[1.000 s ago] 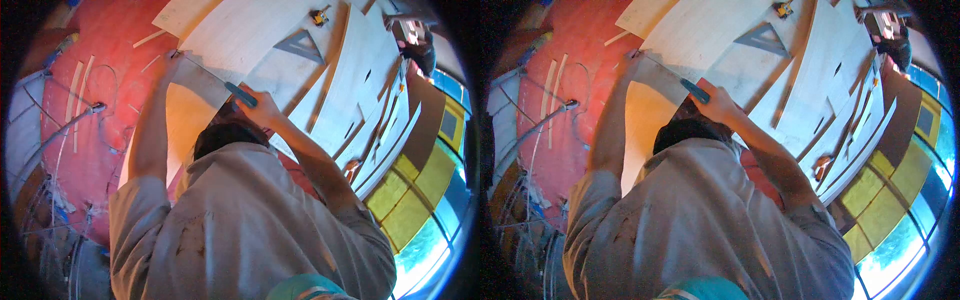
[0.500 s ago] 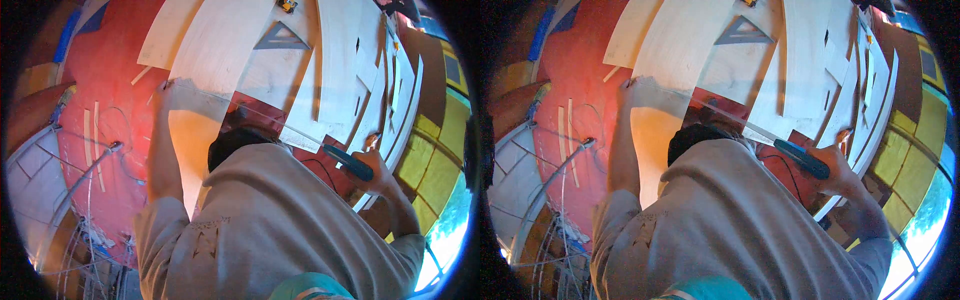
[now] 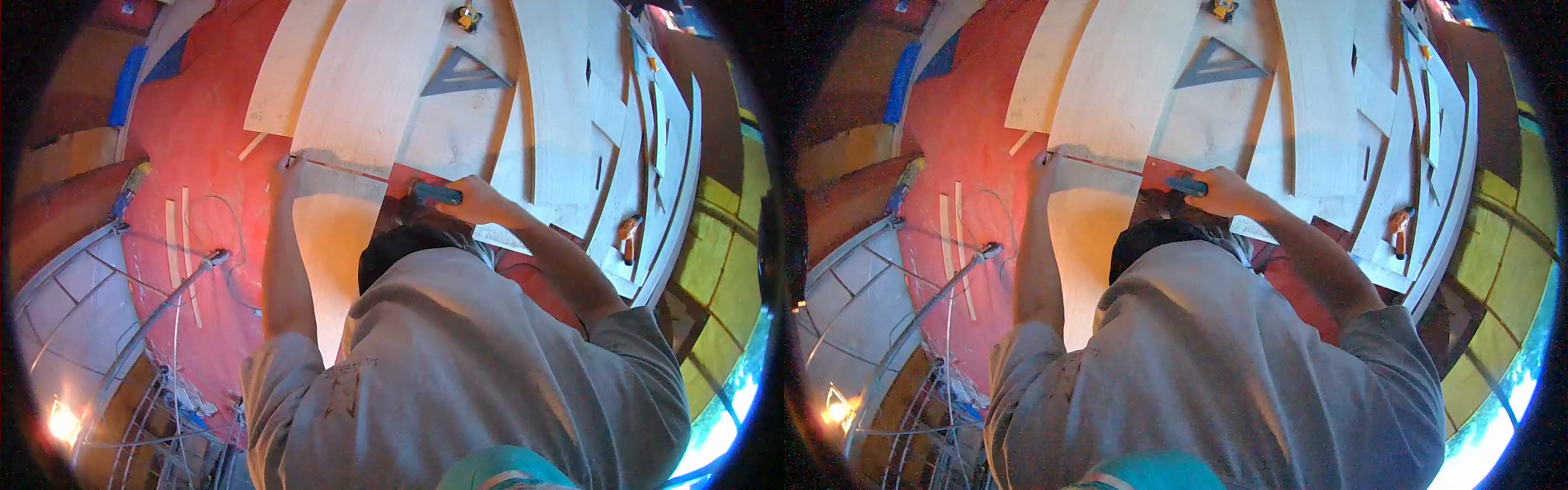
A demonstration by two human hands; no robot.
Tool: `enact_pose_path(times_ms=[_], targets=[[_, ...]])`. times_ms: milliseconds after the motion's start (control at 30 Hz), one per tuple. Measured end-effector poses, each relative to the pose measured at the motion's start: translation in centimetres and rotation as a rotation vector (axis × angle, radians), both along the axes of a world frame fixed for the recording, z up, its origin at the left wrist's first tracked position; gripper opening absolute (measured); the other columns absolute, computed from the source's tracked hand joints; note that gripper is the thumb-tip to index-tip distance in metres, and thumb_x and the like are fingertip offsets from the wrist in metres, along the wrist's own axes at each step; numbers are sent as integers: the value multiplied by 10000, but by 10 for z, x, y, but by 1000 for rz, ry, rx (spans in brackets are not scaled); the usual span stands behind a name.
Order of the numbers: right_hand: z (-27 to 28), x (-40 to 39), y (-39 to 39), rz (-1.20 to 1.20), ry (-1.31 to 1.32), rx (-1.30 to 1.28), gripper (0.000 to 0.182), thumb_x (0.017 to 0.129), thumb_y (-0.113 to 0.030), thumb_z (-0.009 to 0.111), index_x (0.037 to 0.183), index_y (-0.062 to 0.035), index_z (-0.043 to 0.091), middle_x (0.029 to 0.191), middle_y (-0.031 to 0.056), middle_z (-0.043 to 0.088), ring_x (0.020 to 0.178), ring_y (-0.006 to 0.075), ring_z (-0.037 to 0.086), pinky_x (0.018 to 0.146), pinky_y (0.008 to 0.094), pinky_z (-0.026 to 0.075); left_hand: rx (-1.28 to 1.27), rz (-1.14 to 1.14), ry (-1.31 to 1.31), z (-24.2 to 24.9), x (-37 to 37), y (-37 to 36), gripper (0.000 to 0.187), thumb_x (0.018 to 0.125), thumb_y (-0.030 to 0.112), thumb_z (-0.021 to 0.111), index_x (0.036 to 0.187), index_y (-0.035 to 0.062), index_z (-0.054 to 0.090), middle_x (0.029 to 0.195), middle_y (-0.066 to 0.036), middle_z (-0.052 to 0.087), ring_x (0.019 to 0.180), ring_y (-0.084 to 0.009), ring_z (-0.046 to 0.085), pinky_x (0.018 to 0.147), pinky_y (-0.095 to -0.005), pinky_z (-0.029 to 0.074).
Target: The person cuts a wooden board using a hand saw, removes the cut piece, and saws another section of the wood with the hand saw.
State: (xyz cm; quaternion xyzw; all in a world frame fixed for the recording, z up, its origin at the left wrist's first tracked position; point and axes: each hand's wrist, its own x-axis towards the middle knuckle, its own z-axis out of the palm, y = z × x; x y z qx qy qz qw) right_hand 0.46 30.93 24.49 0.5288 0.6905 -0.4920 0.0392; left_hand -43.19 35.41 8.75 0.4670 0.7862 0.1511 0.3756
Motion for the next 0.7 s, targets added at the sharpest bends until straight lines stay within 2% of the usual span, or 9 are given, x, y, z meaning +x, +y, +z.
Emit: enact_pose_path(times_ms=[33, 133, 167, 200, 333, 467, 533, 667, 700], targets=[[14, 10, 1, 35, -32, -88, 319, 892, -359, 733, 956, -46, 730, 858, 209, 713, 787, 421, 693, 753, 510, 539, 10, -29, 1, -4, -2, -4, 517, 931, 528, 697, 1041, 23, 717, 988, -209, 744, 930, -314, 721, 807, -433, 528], [50, 40, 4, 61, -17, -93, 353, 897, -384, 755, 943, -36, 717, 803, 207, 698, 745, 407, 675, 713, 483, 523, 31, -17, -15, -20, -10, -15, 524, 932, 536, 697, 996, 16, 704, 959, -200, 736, 897, -295, 713, 782, -429, 521], [51, 57, 1, 65, 30, 8, 314, 906, -338, 775, 895, -32, 708, 708, 164, 635, 653, 308, 599, 643, 441, 483, 30, 30, -29, -24, -16, -23, 519, 932, 532, 702, 982, 15, 696, 926, -186, 728, 850, -272, 701, 757, -418, 515], [52, 74, -4, 68, 79, 107, 290, 914, -292, 796, 847, -27, 700, 613, 121, 571, 561, 209, 523, 574, 400, 443, 32, 27, -18, -7, -16, -29, 519, 932, 532, 702, 982, 15, 696, 926, -186, 728, 850, -272, 701, 757, -418, 515], [121, 121, 0, 27, -96, 57, 323, 844, -324, 864, 821, -37, 717, 575, 61, 526, 526, 198, 473, 537, 383, 388, 72, 7, 15, 70, -7, -67, 453, 968, 457, 700, 948, 6, 658, 803, -123, 639, 734, -177, 582, 676, -368, 469], [213, 166, 1, -3, -173, 9, 273, 782, -225, 884, 933, -38, 756, 636, 52, 615, 578, 123, 554, 556, 352, 423, 144, 44, 102, 113, 2, -103, 404, 997, 389, 686, 951, -10, 646, 788, -101, 611, 733, -161, 545, 668, -357, 461], [242, 224, -9, -53, -24, 124, 445, 725, -111, 906, 1121, -16, 726, 798, 41, 710, 676, 121, 632, 607, 323, 498, 239, 55, 98, 115, -6, -126, 383, 1004, 369, 678, 972, -12, 650, 800, -97, 616, 743, -167, 546, 674, -358, 465], [337, 347, -43, -266, 85, 248, 477, 799, -194, 839, 1207, -27, 656, 851, 76, 692, 604, 105, 614, 517, 269, 492, 330, 17, 176, 139, -11, -154, 281, 1033, 255, 631, 1050, -25, 648, 858, -106, 638, 779, -196, 563, 712, -362, 485], [356, 379, -59, -331, 105, 323, 487, 818, -215, 822, 1229, -29, 638, 865, 85, 688, 586, 101, 609, 494, 256, 491, 430, 49, 73, 113, -35, -167, 289, 1027, 250, 637, 1072, -35, 651, 879, -127, 641, 797, -208, 572, 731, -370, 492]])
